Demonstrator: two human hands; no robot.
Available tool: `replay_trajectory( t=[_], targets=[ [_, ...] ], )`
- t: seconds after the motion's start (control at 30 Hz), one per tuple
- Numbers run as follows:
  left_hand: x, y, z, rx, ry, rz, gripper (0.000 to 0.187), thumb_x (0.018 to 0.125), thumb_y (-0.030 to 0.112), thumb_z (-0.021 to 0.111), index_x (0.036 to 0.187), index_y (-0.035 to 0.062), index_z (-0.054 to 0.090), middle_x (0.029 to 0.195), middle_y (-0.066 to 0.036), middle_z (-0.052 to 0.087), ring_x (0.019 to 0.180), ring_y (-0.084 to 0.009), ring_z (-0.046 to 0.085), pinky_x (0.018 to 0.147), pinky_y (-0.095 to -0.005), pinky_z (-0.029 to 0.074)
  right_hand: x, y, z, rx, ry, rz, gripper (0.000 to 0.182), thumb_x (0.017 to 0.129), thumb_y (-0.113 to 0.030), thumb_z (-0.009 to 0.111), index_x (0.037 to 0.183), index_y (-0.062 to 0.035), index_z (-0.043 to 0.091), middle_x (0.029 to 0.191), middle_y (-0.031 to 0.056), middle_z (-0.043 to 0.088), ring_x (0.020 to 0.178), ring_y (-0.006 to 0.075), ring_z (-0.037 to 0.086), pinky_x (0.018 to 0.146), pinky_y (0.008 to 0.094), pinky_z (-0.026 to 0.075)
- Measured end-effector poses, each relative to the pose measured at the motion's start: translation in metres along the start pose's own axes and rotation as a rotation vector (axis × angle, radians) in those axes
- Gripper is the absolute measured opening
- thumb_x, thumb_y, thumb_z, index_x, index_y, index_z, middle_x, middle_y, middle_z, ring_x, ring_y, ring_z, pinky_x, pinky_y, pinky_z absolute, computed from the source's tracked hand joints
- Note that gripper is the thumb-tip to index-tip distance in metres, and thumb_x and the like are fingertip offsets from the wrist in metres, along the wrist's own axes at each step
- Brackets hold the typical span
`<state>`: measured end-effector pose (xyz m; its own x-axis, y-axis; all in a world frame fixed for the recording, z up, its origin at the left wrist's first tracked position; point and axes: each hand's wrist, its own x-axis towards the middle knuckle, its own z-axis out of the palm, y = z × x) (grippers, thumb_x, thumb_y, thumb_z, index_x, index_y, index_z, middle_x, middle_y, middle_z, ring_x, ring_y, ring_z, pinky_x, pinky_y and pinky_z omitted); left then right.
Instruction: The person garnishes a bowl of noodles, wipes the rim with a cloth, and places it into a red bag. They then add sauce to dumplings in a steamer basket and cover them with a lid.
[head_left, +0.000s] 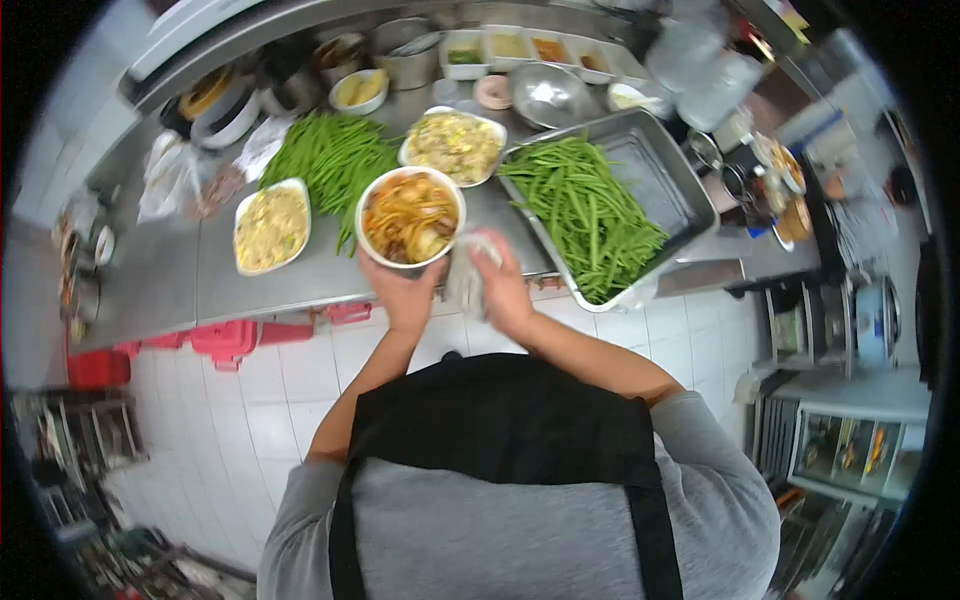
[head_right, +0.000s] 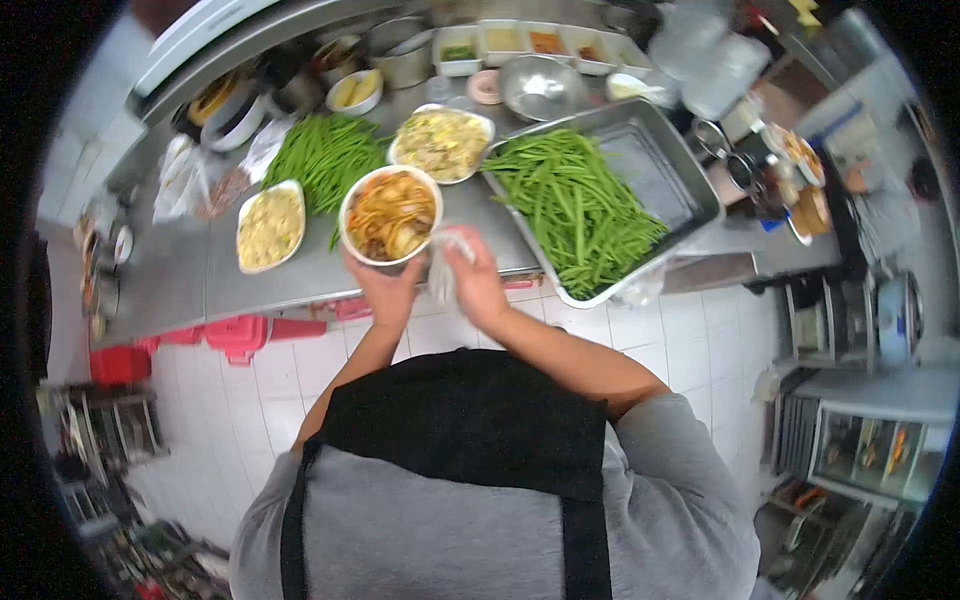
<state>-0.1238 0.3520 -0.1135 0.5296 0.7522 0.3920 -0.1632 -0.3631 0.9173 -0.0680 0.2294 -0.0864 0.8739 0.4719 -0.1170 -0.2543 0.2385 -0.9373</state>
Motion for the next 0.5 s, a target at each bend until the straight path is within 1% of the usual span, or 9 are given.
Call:
replay_trajectory(
  t=[0.03, 0.07, 0.1, 0.13, 0.2, 0.27, 0.33, 0.4, 0.5],
  targets=[
    [0.001, -0.005, -0.001, 0.112, -0.008, -0.008, 0.104, 0.054, 0.016, 0.084, 0.132, -0.0033, 0.019, 0.127, -0.018, 0.032, 0.12, -0.0282, 0.034, 0.103, -0.038, 0.025, -0.011, -0.01, -0.005, 0.159, -0.014, 0.061, 0.021, 0.089, -0.01, 0.05, 0.109, -0.0067, 0.05, 0.097, 0.003, 0.057, 0.088, 0.0118, 0.052, 0.078, 0.0264, 0.044],
    [0.0, -0.01, 0.001, 0.062, -0.005, -0.04, 0.106, 0.053, 0.013, 0.084, 0.133, -0.0033, 0.016, 0.128, -0.018, 0.03, 0.121, -0.0278, 0.033, 0.103, -0.0378, 0.024, -0.018, -0.024, -0.013, 0.317, -0.025, 0.111, 0.02, 0.089, -0.009, 0.05, 0.108, -0.0071, 0.051, 0.096, 0.0024, 0.056, 0.088, 0.0116, 0.053, 0.078, 0.0263, 0.044],
    [-0.003, -0.011, -0.003, 0.196, -0.022, -0.034, 0.108, 0.054, 0.01, 0.083, 0.134, -0.0023, 0.012, 0.13, -0.017, 0.027, 0.122, -0.0273, 0.032, 0.104, -0.0377, 0.024, -0.024, -0.045, -0.025, 0.335, 0.045, 0.039, 0.02, 0.089, -0.017, 0.052, 0.106, -0.0063, 0.051, 0.092, 0.0022, 0.056, 0.086, 0.0122, 0.054, 0.079, 0.027, 0.044],
    [-0.005, -0.02, -0.006, 0.014, -0.068, -0.035, 0.102, 0.06, 0.005, 0.079, 0.136, -0.0009, 0.01, 0.133, -0.017, 0.024, 0.122, -0.0268, 0.032, 0.103, -0.0369, 0.026, -0.028, -0.069, -0.043, 0.345, 0.147, -0.045, 0.021, 0.089, -0.02, 0.052, 0.105, -0.006, 0.052, 0.091, 0.0027, 0.056, 0.086, 0.0129, 0.054, 0.079, 0.0278, 0.045],
    [-0.015, 0.001, -0.015, 0.074, -0.114, -0.019, 0.092, 0.069, 0.002, 0.07, 0.138, 0.0037, 0.01, 0.138, -0.016, 0.021, 0.127, -0.0266, 0.027, 0.103, -0.0404, 0.026, -0.035, -0.125, -0.086, 0.362, 0.325, -0.203, 0.025, 0.089, -0.027, 0.052, 0.102, -0.0056, 0.052, 0.089, 0.0036, 0.056, 0.085, 0.0145, 0.056, 0.08, 0.0294, 0.045],
    [-0.029, 0.002, -0.023, 0.089, -0.059, -0.095, 0.085, 0.075, 0.004, 0.065, 0.139, 0.0049, 0.01, 0.139, -0.017, 0.02, 0.127, -0.0261, 0.026, 0.101, -0.041, 0.027, -0.053, -0.186, -0.132, 0.377, 0.334, -0.426, 0.032, 0.09, -0.036, 0.047, 0.098, -0.0057, 0.052, 0.089, 0.006, 0.057, 0.084, 0.0183, 0.058, 0.08, 0.0335, 0.047],
    [-0.042, -0.001, -0.027, 0.057, 0.003, -0.125, 0.08, 0.078, 0.005, 0.062, 0.139, 0.0051, 0.01, 0.141, -0.017, 0.019, 0.127, -0.026, 0.027, 0.1, -0.0398, 0.03, -0.059, -0.229, -0.191, 0.349, 0.39, -0.606, 0.034, 0.091, -0.038, 0.042, 0.097, -0.0064, 0.052, 0.09, 0.0082, 0.058, 0.085, 0.0215, 0.059, 0.081, 0.0372, 0.048],
    [-0.053, -0.003, -0.025, 0.09, 0.06, -0.093, 0.074, 0.081, 0.004, 0.058, 0.139, 0.0052, 0.013, 0.142, -0.017, 0.018, 0.127, -0.0265, 0.027, 0.099, -0.0401, 0.031, -0.053, -0.259, -0.23, 0.342, 0.635, -0.751, 0.038, 0.092, -0.04, 0.037, 0.101, -0.0057, 0.051, 0.095, 0.0097, 0.059, 0.09, 0.0246, 0.059, 0.082, 0.0398, 0.047],
    [-0.063, 0.001, -0.011, 0.148, 0.114, -0.017, 0.07, 0.082, 0.005, 0.057, 0.138, 0.0059, 0.016, 0.142, -0.016, 0.019, 0.128, -0.0263, 0.026, 0.099, -0.0406, 0.031, -0.017, -0.274, -0.291, 0.351, 0.735, -0.836, 0.04, 0.091, -0.04, 0.035, 0.101, -0.0053, 0.052, 0.098, 0.0109, 0.06, 0.094, 0.0288, 0.058, 0.085, 0.0431, 0.046]
  ],
)
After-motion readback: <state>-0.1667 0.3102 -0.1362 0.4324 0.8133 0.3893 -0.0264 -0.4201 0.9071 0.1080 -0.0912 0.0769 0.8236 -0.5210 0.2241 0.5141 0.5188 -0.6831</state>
